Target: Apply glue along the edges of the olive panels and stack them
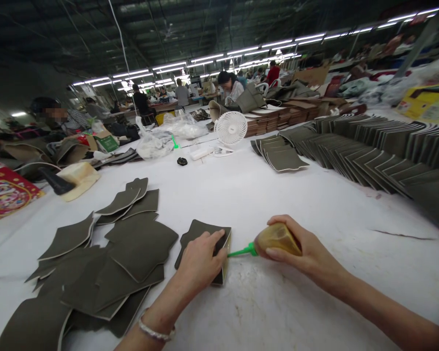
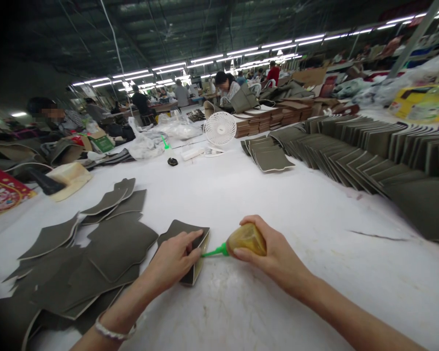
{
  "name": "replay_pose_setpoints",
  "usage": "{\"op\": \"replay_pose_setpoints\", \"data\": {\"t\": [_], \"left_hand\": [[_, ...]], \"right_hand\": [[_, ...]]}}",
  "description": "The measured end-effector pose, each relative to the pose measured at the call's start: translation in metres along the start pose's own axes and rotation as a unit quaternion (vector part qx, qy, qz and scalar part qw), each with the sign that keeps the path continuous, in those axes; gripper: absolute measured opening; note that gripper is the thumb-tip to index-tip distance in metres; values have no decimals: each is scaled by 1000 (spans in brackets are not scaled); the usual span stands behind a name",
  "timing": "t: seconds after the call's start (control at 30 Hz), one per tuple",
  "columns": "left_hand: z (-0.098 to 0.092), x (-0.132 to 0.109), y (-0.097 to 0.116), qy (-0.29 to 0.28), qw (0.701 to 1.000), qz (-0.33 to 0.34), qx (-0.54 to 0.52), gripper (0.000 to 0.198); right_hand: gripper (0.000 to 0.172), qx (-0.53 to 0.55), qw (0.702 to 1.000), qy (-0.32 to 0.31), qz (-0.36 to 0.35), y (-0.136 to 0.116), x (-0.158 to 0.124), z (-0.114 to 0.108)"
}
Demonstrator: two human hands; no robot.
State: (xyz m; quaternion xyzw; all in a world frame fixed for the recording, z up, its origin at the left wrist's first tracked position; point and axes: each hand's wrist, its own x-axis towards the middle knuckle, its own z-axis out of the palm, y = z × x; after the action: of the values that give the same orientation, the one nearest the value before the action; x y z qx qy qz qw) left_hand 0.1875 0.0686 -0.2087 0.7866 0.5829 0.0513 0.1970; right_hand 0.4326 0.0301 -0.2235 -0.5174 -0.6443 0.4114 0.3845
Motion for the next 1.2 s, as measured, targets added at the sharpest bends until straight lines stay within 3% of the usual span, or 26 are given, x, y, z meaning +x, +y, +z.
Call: {"op": "replay_pose_setpoints", "data": {"t": [0.07, 0.23, 0.5, 0.73, 0.93, 1.1, 1.2], "left_hand": [[-1, 0, 0, -3, 1000, -2, -3, 52], [-1, 0, 0, -5, 1000, 0, 0, 54], [0, 0, -1, -6, 1000, 5, -6, 53], [-1, 3, -3, -6, 1000, 4, -27, 54], [-1, 4, -4, -12, 999, 9, -34, 55], [1, 4, -6, -11, 999, 6, -30, 55], [0, 4, -6, -12, 999, 2, -34, 54]], "right_hand": [[44, -4, 1000, 8, -2, 1, 0, 1], [46, 66, 995, -75, 11, 3, -6, 5], [44, -41, 998, 46, -31, 6, 9, -11], [45, 2, 999, -28, -37, 10, 8, -7], [47, -17, 998, 35, -47, 18, 17, -8], [50, 45, 997, -59, -26, 20, 10, -3], [50, 42, 998, -44, -32, 21, 16, -5]]}}
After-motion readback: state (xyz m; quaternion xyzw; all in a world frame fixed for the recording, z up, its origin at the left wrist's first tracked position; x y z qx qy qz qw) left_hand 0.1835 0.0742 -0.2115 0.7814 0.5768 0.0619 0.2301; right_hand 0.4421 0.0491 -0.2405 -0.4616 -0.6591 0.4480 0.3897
